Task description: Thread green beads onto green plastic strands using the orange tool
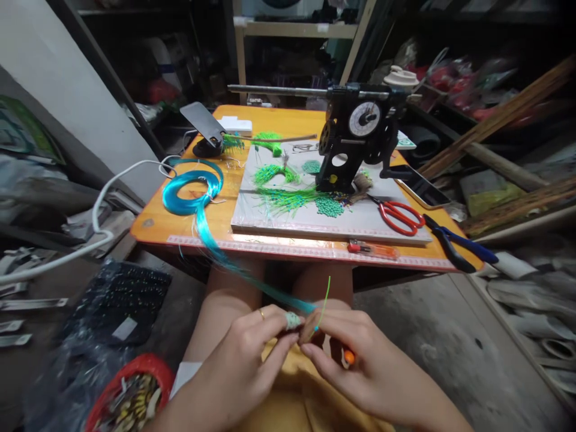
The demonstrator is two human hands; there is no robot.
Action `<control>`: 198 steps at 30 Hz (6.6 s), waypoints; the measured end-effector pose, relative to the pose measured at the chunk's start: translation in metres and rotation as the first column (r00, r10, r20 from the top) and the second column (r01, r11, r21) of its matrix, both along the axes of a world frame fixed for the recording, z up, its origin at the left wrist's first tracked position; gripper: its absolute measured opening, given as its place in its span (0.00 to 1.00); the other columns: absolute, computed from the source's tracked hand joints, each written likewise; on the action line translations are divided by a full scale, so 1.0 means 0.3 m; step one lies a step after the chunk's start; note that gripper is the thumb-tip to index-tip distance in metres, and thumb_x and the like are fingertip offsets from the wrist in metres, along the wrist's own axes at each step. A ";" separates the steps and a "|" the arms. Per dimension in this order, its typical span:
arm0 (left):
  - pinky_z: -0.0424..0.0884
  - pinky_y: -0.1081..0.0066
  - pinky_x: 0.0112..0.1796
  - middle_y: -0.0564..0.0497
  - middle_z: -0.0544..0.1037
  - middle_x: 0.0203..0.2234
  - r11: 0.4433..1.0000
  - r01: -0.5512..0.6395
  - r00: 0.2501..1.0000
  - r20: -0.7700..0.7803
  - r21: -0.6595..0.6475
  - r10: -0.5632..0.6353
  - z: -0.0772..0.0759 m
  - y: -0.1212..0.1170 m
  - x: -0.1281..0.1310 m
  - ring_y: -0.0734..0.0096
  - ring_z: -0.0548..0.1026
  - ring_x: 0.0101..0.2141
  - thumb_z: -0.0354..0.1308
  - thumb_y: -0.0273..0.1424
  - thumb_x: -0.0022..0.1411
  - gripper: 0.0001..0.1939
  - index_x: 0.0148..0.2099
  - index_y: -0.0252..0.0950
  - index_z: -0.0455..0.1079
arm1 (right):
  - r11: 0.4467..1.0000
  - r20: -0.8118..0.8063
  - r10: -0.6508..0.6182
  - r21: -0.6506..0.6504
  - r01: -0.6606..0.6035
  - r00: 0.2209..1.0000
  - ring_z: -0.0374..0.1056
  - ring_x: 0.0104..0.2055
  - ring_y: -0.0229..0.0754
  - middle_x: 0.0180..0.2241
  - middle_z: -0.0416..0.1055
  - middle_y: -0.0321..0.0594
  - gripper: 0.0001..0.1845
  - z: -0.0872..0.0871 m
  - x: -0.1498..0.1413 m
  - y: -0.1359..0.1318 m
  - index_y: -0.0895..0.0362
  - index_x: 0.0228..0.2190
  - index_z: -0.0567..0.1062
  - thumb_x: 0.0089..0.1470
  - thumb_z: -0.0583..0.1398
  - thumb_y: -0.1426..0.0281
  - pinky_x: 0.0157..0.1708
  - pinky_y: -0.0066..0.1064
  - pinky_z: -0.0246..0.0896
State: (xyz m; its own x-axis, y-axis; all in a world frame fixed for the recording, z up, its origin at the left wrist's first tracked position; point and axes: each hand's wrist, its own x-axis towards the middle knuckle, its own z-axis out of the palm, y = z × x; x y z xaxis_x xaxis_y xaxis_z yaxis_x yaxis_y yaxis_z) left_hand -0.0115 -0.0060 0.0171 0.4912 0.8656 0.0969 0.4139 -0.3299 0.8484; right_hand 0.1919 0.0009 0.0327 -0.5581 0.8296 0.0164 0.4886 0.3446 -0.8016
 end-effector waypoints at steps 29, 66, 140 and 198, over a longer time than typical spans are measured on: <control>0.63 0.75 0.19 0.53 0.77 0.19 0.946 -0.296 0.943 0.118 -0.129 0.311 -0.014 0.087 -0.040 0.72 0.70 0.17 0.62 0.32 0.63 0.07 0.37 0.38 0.81 | 0.995 -0.071 -0.095 0.035 0.097 0.993 0.70 0.29 0.38 0.27 0.74 0.37 0.08 0.078 0.044 0.099 0.56 0.29 0.76 0.60 0.59 0.72 0.28 0.26 0.63; 0.72 0.82 0.29 0.55 0.74 0.25 0.862 -0.190 0.612 0.630 -0.470 0.479 0.027 0.048 0.140 0.77 0.75 0.27 0.68 0.28 0.57 0.03 0.32 0.40 0.82 | 0.755 -0.724 -0.653 -0.645 0.121 0.222 0.56 0.18 0.22 0.35 0.68 0.34 0.05 -0.052 -0.113 -0.006 0.53 0.31 0.80 0.54 0.69 0.65 0.09 0.08 0.49; 0.75 0.74 0.37 0.58 0.77 0.25 0.936 -0.281 0.886 0.318 -0.214 0.339 -0.029 0.052 0.071 0.73 0.77 0.29 0.64 0.27 0.61 0.17 0.52 0.41 0.72 | 0.793 -0.660 -0.603 -0.556 0.249 0.447 0.53 0.12 0.19 0.33 0.66 0.33 0.08 -0.090 -0.089 0.004 0.57 0.29 0.79 0.55 0.67 0.66 0.08 0.15 0.43; 0.76 0.76 0.31 0.52 0.73 0.29 0.927 -0.133 0.898 0.353 -0.351 0.263 -0.018 0.032 0.127 0.72 0.74 0.29 0.58 0.32 0.65 0.09 0.32 0.35 0.67 | 0.788 -0.650 -0.609 -0.431 0.440 0.455 0.54 0.21 0.29 0.36 0.67 0.40 0.20 -0.153 -0.097 -0.041 0.51 0.49 0.82 0.67 0.53 0.61 0.20 0.26 0.54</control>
State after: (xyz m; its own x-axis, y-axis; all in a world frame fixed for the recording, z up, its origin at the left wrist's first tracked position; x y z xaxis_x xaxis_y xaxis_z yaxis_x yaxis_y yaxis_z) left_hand 0.0265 0.0035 0.0117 0.2851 0.9574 -0.0459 0.0594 0.0301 0.9978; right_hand 0.1628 -0.0116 -0.0131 0.1243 0.9921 0.0156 -0.2465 0.0461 -0.9680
